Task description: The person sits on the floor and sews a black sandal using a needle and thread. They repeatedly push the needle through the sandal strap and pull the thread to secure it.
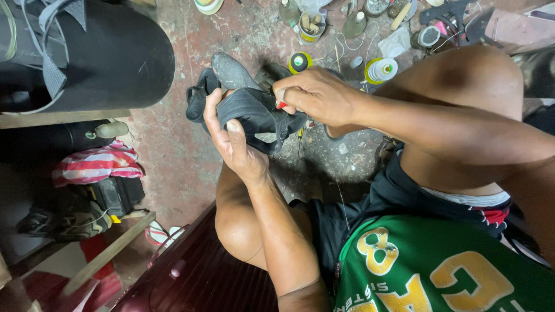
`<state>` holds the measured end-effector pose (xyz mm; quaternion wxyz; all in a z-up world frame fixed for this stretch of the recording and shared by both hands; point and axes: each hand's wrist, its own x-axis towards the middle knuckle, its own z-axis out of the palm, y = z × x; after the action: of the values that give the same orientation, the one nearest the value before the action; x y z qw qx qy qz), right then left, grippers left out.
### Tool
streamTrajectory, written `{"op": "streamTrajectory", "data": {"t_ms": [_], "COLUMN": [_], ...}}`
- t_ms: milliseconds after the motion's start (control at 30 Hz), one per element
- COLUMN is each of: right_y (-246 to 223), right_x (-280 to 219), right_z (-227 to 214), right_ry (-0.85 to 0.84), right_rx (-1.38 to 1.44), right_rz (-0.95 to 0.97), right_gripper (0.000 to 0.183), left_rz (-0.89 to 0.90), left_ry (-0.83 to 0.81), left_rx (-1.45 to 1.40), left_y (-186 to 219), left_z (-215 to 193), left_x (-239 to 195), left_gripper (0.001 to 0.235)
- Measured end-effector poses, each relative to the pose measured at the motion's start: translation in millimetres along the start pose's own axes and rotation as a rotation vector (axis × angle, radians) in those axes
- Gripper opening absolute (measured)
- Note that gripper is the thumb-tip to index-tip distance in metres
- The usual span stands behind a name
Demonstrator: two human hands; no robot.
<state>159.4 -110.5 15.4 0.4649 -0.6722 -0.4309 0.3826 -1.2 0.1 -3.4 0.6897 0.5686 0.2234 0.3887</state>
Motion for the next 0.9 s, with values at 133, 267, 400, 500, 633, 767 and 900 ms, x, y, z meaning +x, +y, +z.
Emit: {"op": "streamTrajectory", "data": {"t_ms": [133,267,400,500,633,767,900], "right_y": [-2.3,-0.8,1.1,2.8,2.4,-1.4,-5.0], "right_x": [0.1,-0.3,0.2,0.2,0.2,-0.3,0.2], "right_z": [0.5,-0.8,0.0,1.1,0.7,-0.1,-1.6], "right_ry": [-0.021,-0.032,-0.026,-0.034,-0.028,-0.045,-0.057], "right_rx": [-0.131,-0.028,-0.04,-0.062,-0.052,-0.065,-0.073], "right_rz": [0.069,0.016,-0.013,-0.009,-0.013,0.059,0.098], "right_gripper": [0.039,0.034,0.034,0.036,0.037,0.038,0.037], "left_rz": [-0.004,-0.021,0.012,-0.01,-0.017,-0.014,0.0], "left_ry": [-0.004,-0.006,-0.005,-0.019,-0.017,-0.009,-0.035], "left_rx": [-0.016,-0.032,0.014,-0.021,-0.037,-0.039,-0.039], "left_y": [-0.7,-1.4,-1.2,-1.4,-1.7,-2.1,-4.0], "left_z": [-0.1,-1.0,-1.4,-1.7,-2.2,-3.0,-3.8], "left_x": [-0.7,-2.0,-1.3,-1.7,-2.0,-3.0,-3.1], "left_gripper": [0.061,0.061,0.059,0.062,0.062,0.062,0.061]}}
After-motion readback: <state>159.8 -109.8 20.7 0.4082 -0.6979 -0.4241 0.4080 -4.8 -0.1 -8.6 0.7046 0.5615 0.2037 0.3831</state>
